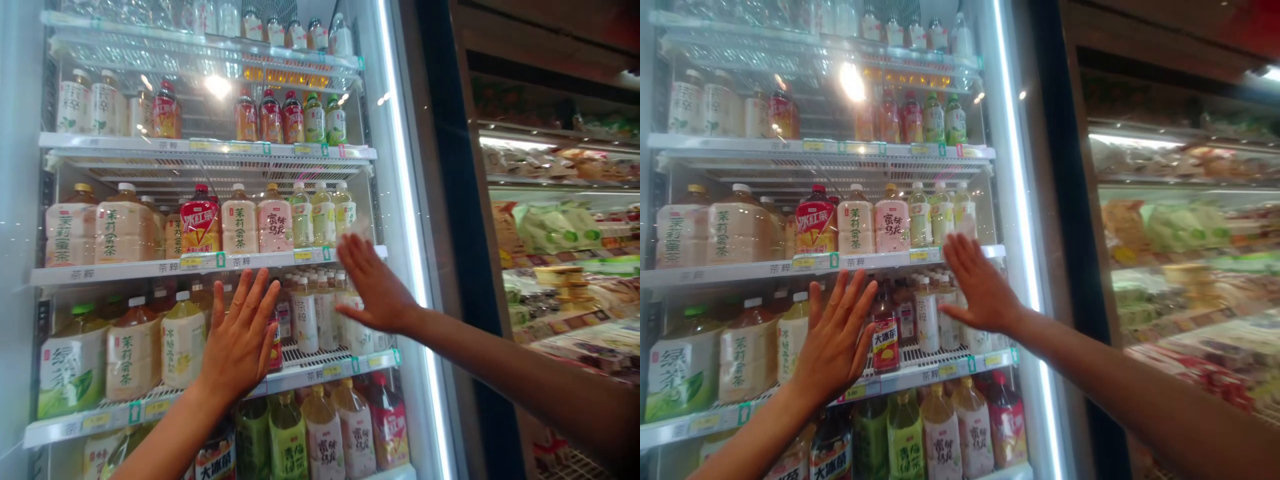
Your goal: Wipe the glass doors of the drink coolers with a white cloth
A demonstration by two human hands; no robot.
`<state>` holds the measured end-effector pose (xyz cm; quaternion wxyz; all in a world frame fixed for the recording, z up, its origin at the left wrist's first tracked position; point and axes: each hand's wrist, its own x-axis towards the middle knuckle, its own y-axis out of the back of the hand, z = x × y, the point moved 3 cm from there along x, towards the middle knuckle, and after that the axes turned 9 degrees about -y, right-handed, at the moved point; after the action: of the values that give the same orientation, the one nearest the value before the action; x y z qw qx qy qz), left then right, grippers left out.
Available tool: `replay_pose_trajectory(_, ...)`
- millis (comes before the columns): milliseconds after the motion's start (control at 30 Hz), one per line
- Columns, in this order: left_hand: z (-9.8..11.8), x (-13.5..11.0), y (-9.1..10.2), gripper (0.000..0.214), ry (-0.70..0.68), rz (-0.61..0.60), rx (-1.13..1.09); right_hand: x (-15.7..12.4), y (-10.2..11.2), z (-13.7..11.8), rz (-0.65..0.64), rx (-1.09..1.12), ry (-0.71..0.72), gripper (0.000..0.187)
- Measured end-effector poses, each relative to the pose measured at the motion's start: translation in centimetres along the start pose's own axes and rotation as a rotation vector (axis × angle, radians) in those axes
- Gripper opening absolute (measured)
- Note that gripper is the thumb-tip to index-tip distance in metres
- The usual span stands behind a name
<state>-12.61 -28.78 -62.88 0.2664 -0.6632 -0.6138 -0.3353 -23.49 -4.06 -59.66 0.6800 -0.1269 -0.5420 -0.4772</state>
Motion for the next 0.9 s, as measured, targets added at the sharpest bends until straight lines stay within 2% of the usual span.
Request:
replay_pose_trajectory(100, 0.3, 0.3, -0.2, 0.068, -0.003, -0.001, -0.008, -2.6, -1.3, -2.8, -0.216, 0.090, 0.315, 0.110)
replay_pose_trajectory(133, 0.4, 0.4, -0.3, 0.068, -0.006, -0.002, -0.007, -2.8, -1.4, -2.8, -0.238, 0.099, 0.354, 0.109)
replay_pose_trajectory(167, 0.4, 0.5, -0.3, 0.067, -0.007, -0.002, -0.006, -2.4, -1.2, -2.1, -0.216, 0.090, 0.323, 0.108)
replay_pose_trajectory(200, 0.4, 0.5, -0.3, 0.067, -0.007, -0.002, -0.004, -1.6, -0.9, -1.0, -0.157, 0.068, 0.231, 0.106)
replay_pose_trajectory(300, 0.4, 0.6, -0.2, 0.067, -0.004, -0.004, 0.000, 1.0, 0.5, 2.6, 0.084, -0.004, -0.138, 0.099)
replay_pose_trajectory(333, 0.3, 0.6, -0.1, 0.067, 0.000, -0.006, 0.000, 1.2, 0.7, 2.7, 0.115, -0.010, -0.182, 0.099)
replay_pose_trajectory(367, 0.2, 0.6, 0.0, 0.067, 0.004, -0.006, -0.001, 0.9, 0.6, 2.1, 0.099, -0.002, -0.156, 0.101)
replay_pose_trajectory(400, 0.1, 0.6, 0.0, 0.068, 0.006, -0.007, -0.001, 0.3, 0.2, 0.7, 0.041, 0.018, -0.065, 0.104)
replay_pose_trajectory(500, -0.3, 0.5, 0.4, 0.067, -0.003, -0.004, 0.005, -2.5, -1.3, -4.0, -0.230, 0.095, 0.349, 0.110)
replay_pose_trajectory(533, -0.5, 0.4, 0.5, 0.066, -0.008, -0.004, 0.010, -2.8, -1.4, -4.8, -0.276, 0.104, 0.441, 0.108)
replay_pose_trajectory(567, -0.6, 0.3, 0.7, 0.065, -0.011, -0.007, 0.014, -2.5, -1.4, -4.9, -0.280, 0.096, 0.466, 0.107)
replay_pose_trajectory(600, -0.8, 0.2, 0.9, 0.065, -0.012, -0.011, 0.019, -1.5, -1.1, -4.3, -0.244, 0.073, 0.422, 0.105)
replay_pose_trajectory(633, -1.1, 0.1, 1.1, 0.064, -0.012, -0.015, 0.023, 0.0, -0.7, -3.3, -0.175, 0.041, 0.319, 0.104)
replay_pose_trajectory(700, -1.5, -0.3, 1.5, 0.063, -0.009, -0.028, 0.032, 3.3, 0.1, -1.3, 0.002, -0.017, 0.041, 0.099)
replay_pose_trajectory(733, -1.8, -0.6, 1.8, 0.063, -0.004, -0.033, 0.038, 4.4, 0.3, -1.0, 0.069, -0.029, -0.060, 0.098)
replay_pose_trajectory(767, -2.1, -0.9, 2.1, 0.063, 0.001, -0.037, 0.045, 5.0, 0.2, -1.5, 0.100, -0.026, -0.090, 0.099)
replay_pose_trajectory(800, -2.4, -1.3, 2.3, 0.063, 0.005, -0.044, 0.053, 5.1, -0.2, -2.7, 0.087, -0.007, -0.039, 0.101)
replay_pose_trajectory(833, -2.8, -1.6, 2.6, 0.063, 0.008, -0.051, 0.060, 4.7, -0.8, -4.6, 0.033, 0.022, 0.079, 0.103)
replay_pose_trajectory(900, -3.6, -2.5, 3.1, 0.064, 0.010, -0.066, 0.070, 3.1, -2.1, -8.6, -0.129, 0.085, 0.406, 0.106)
